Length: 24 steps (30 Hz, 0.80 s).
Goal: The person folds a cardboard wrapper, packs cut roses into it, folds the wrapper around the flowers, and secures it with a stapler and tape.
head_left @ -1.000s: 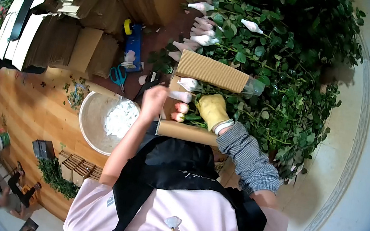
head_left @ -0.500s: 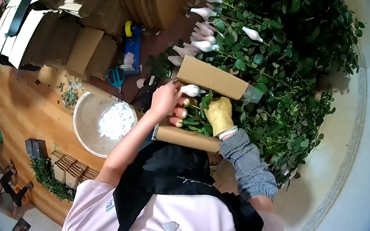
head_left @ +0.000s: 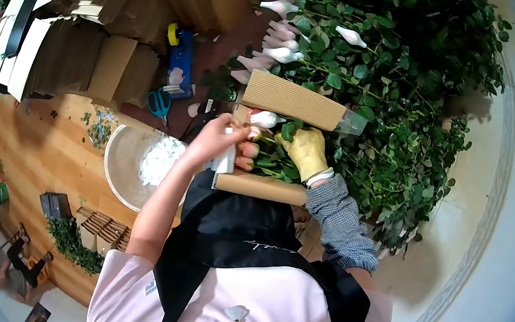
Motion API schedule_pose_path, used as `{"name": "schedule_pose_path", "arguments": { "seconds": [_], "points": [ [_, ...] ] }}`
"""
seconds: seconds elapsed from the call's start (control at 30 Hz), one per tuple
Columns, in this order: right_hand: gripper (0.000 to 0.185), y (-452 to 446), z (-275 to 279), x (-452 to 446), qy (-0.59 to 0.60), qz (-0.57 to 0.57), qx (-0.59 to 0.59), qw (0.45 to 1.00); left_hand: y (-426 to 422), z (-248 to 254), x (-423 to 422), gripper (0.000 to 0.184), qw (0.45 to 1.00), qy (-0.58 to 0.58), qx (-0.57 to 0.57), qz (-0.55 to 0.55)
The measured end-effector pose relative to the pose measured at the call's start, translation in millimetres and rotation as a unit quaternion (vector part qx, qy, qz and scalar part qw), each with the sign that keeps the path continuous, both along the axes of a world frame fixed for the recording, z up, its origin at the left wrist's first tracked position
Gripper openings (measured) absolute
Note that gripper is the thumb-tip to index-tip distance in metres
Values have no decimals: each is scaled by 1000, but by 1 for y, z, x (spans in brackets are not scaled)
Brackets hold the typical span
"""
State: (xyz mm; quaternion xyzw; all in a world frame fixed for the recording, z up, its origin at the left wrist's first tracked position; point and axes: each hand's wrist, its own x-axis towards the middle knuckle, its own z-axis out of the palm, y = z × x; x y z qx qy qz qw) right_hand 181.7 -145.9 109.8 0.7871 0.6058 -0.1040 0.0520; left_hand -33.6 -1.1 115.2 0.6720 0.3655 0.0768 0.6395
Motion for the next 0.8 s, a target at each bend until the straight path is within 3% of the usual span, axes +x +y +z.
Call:
{"name": "schedule_pose_path", "arguments": {
  "seconds": [0.03,0.07,0.1,0.17,0.27,0.3,0.37,0.4,0.43,0.5,0.57,0.6,0.7,0.77,0.8],
  "points": [
    [27,1,-3,0,8,0,5,1000,-7,9,16,31,996,18,84,-13],
    [27,5,8,-3,4,3,-29,1000,-11,32,28,36,996,86,36,-13],
    [27,4,7,-3,3,0,-28,1000,-20,27,35,36,983,91,161,7],
    [26,3,6,-3,4,-12,17,1000,-25,48,46,35,975,148,161,43],
    [25,1,-1,-7,33,-61,90,994,-21,32,44,31,964,46,262,23],
    [26,-3,-3,-4,55,-105,131,984,-25,33,40,29,995,35,-74,62],
    [27,-5,-2,-4,73,-130,170,974,-18,24,34,29,967,-61,-233,79],
    [28,-3,-4,-4,63,-136,182,972,-20,23,27,26,930,-47,-338,138],
    [30,-3,-4,-5,54,-143,194,969,-20,26,21,22,920,-54,-357,152],
    [29,-3,0,-4,50,-113,189,974,-20,-23,-7,19,990,-23,-101,94],
    [27,0,1,-4,51,-122,180,975,-10,-13,-40,21,950,-22,-93,297],
    [25,-2,3,-5,86,-132,198,968,7,-25,-77,23,945,-26,-90,313],
    [23,-5,7,0,117,-129,172,970,21,-16,-155,37,920,301,157,194],
    [22,-13,-8,7,107,-94,147,979,20,-90,-244,52,872,433,187,132],
    [22,-18,-3,8,124,-74,143,979,23,-122,-291,69,917,365,73,144]
  ]
}}
